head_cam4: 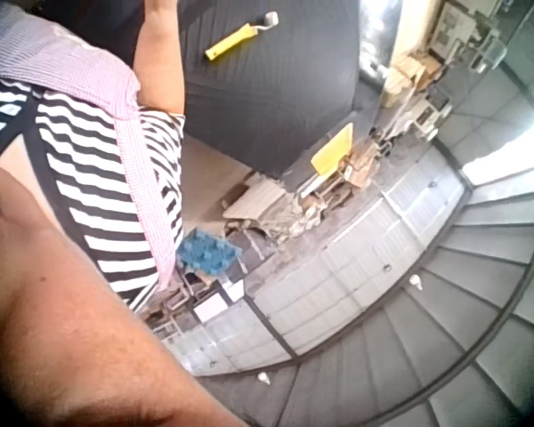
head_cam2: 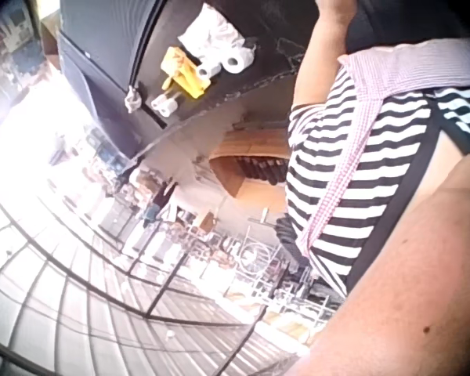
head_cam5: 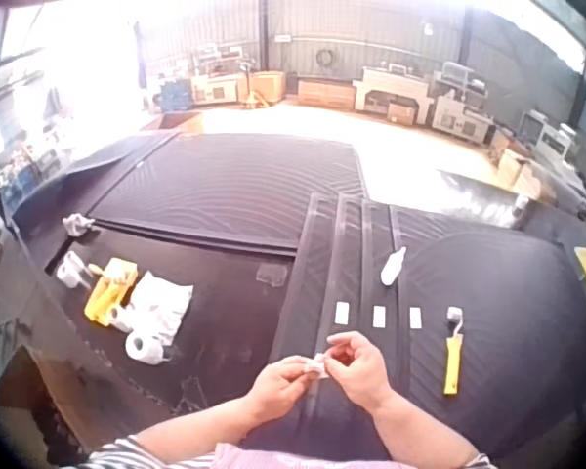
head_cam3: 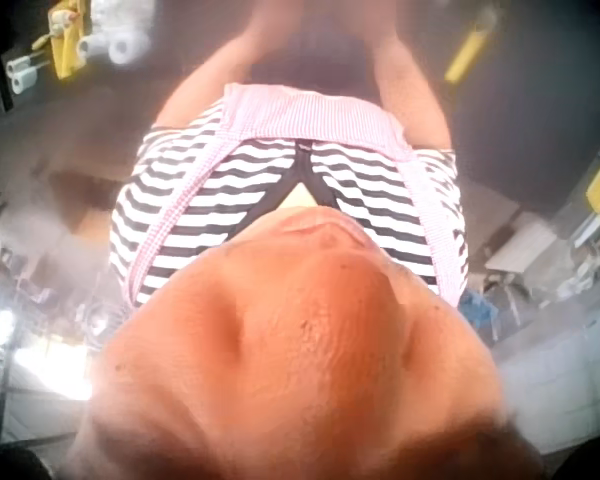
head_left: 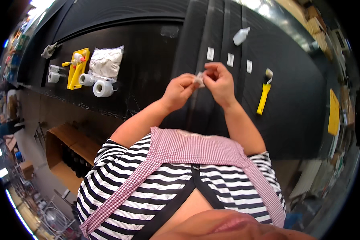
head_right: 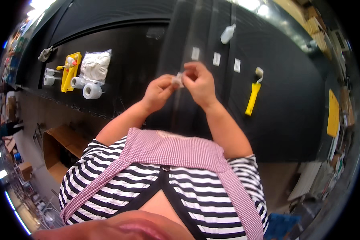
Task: The person applies adhesive labels to large black foam sheets by hand, using a bottle of glue and a small roller to secure the labels in a line across the material.
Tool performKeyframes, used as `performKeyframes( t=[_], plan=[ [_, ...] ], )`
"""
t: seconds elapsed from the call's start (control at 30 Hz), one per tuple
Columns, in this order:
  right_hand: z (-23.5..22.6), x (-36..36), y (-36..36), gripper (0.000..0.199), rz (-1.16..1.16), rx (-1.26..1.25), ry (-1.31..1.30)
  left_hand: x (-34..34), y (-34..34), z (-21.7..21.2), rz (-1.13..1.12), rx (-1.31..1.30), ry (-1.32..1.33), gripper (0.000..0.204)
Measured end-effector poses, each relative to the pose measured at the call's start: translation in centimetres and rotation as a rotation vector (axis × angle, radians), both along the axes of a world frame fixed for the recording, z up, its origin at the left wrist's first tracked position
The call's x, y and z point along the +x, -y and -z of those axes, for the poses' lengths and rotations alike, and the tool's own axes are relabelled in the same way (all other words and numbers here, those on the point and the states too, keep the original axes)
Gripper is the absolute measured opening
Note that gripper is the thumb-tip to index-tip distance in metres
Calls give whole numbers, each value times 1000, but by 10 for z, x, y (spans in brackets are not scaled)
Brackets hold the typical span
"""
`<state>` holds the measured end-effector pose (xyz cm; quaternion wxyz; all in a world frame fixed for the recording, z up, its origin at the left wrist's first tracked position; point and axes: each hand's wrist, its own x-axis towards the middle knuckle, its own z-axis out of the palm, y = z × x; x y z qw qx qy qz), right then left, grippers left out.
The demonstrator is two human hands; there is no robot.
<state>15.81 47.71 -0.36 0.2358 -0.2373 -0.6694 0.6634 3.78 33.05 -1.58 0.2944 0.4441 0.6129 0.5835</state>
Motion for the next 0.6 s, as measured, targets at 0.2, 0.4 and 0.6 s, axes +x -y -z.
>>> performKeyframes(
  t=[0.2,0.4,0.6],
  plan=[
    [14,-8,-57,45,393,304,77,-7,13,23,-132,47,-168,9],
    [67,-37,-201,81,792,530,294,0,66,56,-154,22,-131,12],
    [107,-56,-253,59,748,530,493,21,91,87,-170,43,-192,9]
  ],
)
